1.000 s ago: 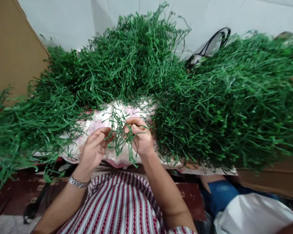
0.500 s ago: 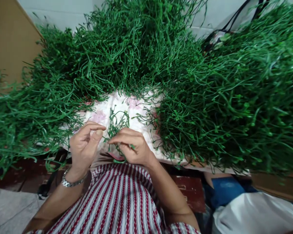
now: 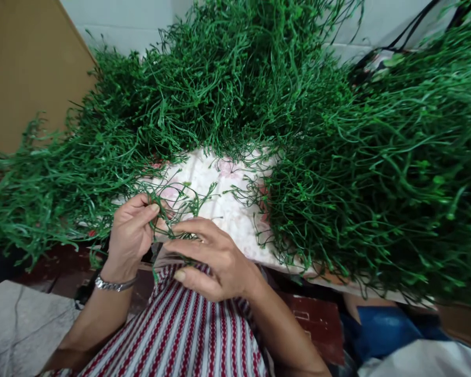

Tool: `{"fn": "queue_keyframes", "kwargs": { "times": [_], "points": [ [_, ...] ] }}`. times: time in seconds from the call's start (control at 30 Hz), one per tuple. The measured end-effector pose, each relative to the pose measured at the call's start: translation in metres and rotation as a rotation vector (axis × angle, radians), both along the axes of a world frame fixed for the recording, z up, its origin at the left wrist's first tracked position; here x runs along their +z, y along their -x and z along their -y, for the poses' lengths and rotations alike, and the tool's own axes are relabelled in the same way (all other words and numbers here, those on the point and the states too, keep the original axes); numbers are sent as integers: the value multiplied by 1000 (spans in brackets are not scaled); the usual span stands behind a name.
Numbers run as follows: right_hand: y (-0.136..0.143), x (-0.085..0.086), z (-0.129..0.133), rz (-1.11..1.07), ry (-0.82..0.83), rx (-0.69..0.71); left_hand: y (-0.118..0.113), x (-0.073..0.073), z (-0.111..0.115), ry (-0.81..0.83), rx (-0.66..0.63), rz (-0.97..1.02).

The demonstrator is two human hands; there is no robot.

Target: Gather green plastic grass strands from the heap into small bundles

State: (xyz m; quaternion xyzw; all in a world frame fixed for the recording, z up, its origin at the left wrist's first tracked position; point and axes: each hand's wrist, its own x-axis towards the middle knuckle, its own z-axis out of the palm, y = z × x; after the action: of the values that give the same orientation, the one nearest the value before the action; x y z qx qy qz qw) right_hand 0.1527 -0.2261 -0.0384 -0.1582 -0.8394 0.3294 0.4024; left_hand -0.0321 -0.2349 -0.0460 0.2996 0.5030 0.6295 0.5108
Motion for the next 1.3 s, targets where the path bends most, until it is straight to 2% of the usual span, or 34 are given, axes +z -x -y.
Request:
{"fn": "queue_keyframes", "kwargs": {
  "times": [0.03, 0.1, 0.17, 0.2, 0.3, 0.43, 0.5, 0.6, 0.67, 0.73, 0.87, 0.93, 1.0, 1.07, 1.13, 1.23, 1.3],
  "points": [
    [-2, 2, -2, -48, 18, -65, 2, 0, 1, -4, -7, -7],
    [-2, 5, -7, -100, 52, -284, 4, 0, 2, -21, -25, -45],
    [4, 3, -14, -44, 95, -469, 3, -1, 4, -56, -56, -78],
    [7, 1, -17, 14, 120, -509, 2, -2, 5, -78, -75, -84],
    [15, -10, -26, 118, 192, -495, 2, -6, 8, -108, -115, -84],
    [10, -16, -30, 1, 233, -503, 16, -16, 6, -73, -148, -217],
    [5, -14, -31, 12, 183, -532, 24, -19, 3, -71, -156, -382],
    [-2, -9, -32, 128, -26, -654, 32, -18, -3, -129, -153, -632],
    [-5, -8, -33, 210, -172, -750, 33, -14, -6, -200, -129, -746],
    [-7, -8, -34, 283, -236, -793, 32, -11, -7, -251, -89, -829],
    [-11, -8, -37, 378, -266, -802, 29, -10, -9, -264, -81, -919],
    [-14, -8, -40, 411, -307, -802, 29, -10, -9, -294, -33, -977],
    [-16, -7, -42, 489, -340, -722, 28, -9, -9, -326, 22, -991],
    [-16, -6, -42, 608, -352, -581, 27, -8, -9, -312, 60, -886],
    [-16, -6, -42, 711, -345, -483, 26, -7, -10, -259, 101, -672],
    [-15, -6, -39, 777, -309, -395, 24, -10, -11, -196, 148, -382],
    [-14, -8, -36, 770, -295, -363, 21, -13, -12, -178, 130, -340]
  ]
}}
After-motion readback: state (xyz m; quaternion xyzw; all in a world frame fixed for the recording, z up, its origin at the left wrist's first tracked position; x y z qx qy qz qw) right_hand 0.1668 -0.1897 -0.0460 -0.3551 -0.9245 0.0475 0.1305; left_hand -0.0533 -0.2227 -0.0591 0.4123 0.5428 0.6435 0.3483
